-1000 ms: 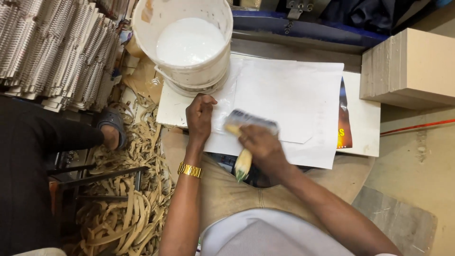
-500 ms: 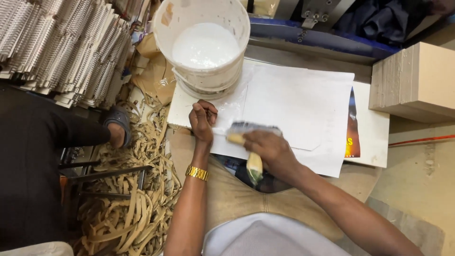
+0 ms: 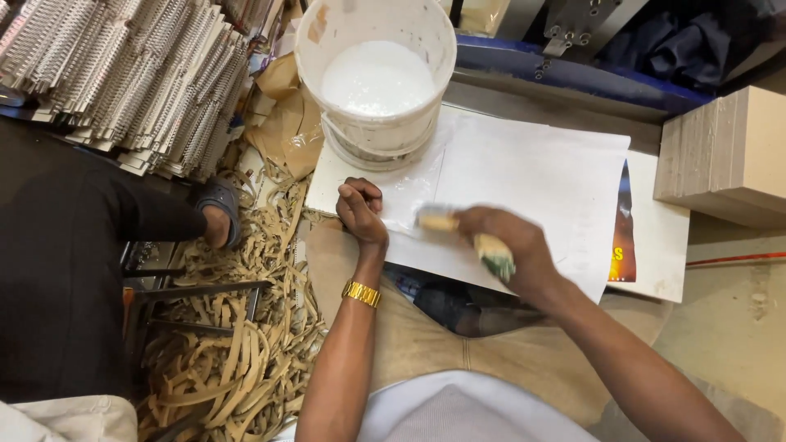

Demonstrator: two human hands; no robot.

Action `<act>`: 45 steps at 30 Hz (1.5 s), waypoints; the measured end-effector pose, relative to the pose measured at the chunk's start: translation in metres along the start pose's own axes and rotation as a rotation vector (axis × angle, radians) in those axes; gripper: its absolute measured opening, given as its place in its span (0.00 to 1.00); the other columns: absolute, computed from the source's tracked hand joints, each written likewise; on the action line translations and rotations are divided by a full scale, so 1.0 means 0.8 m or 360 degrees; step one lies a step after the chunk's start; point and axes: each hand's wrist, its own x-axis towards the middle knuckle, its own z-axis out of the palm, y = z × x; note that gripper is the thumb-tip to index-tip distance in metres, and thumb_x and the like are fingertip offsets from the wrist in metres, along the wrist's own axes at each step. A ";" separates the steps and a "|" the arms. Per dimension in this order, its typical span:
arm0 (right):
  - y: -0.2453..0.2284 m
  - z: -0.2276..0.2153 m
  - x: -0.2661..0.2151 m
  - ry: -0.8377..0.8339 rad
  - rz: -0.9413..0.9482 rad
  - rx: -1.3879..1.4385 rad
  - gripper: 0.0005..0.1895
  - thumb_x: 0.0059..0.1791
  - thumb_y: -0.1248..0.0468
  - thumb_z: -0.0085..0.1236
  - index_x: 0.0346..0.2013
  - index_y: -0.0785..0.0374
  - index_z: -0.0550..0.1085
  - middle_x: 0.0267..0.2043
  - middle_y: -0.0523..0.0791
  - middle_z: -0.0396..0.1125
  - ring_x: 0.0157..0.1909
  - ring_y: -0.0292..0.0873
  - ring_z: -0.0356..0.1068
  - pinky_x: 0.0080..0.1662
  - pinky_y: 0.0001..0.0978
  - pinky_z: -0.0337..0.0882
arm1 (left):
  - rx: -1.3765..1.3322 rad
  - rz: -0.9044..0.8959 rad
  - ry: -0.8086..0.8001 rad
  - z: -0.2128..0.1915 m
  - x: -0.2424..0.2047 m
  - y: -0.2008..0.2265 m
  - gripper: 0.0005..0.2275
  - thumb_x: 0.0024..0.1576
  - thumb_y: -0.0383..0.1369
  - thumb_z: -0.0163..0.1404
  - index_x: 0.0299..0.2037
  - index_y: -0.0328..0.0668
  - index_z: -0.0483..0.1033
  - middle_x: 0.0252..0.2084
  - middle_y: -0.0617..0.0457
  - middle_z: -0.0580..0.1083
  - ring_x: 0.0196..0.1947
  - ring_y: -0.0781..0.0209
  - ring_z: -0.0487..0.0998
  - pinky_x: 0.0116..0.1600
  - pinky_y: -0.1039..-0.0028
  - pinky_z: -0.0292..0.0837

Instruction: The person applies white glue to a sheet of paper using a brush, then places a rectangular cardboard piece on top and presses it down. This cycle repeats with additional sheets and cardboard pieces.

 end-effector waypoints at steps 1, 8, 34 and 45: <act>0.008 -0.004 0.012 0.0038 -0.0070 -0.0057 0.12 0.53 0.57 0.59 0.43 0.61 0.80 0.44 0.48 0.77 0.49 0.52 0.78 0.54 0.43 0.75 | 0.0006 0.0009 0.0035 0.001 -0.001 0.002 0.29 0.70 0.52 0.25 0.23 0.46 0.69 0.10 0.58 0.59 0.13 0.71 0.55 0.24 0.84 0.53; 0.007 -0.012 0.051 0.0317 0.0073 -0.0042 0.07 0.48 0.71 0.66 0.40 0.63 0.81 0.43 0.49 0.78 0.49 0.50 0.78 0.53 0.40 0.76 | 0.0084 0.0046 -0.0020 0.004 0.004 0.001 0.28 0.70 0.51 0.26 0.22 0.47 0.68 0.10 0.58 0.60 0.14 0.71 0.58 0.25 0.84 0.56; -0.019 0.035 0.332 -0.0279 0.0701 -0.0343 0.08 0.51 0.67 0.58 0.45 0.56 0.73 0.50 0.46 0.72 0.52 0.44 0.73 0.54 0.38 0.76 | 0.0869 0.0647 -0.0089 0.024 -0.006 0.017 0.25 0.69 0.41 0.28 0.20 0.39 0.66 0.18 0.50 0.67 0.18 0.53 0.67 0.26 0.63 0.55; -0.076 -0.004 0.275 -0.0507 -0.0017 -0.0723 0.07 0.56 0.66 0.53 0.47 0.60 0.76 0.37 0.47 0.76 0.31 0.43 0.73 0.38 0.38 0.76 | 0.0848 0.0593 -0.0104 0.023 -0.006 0.022 0.26 0.69 0.41 0.28 0.20 0.40 0.68 0.17 0.52 0.68 0.18 0.57 0.68 0.25 0.66 0.56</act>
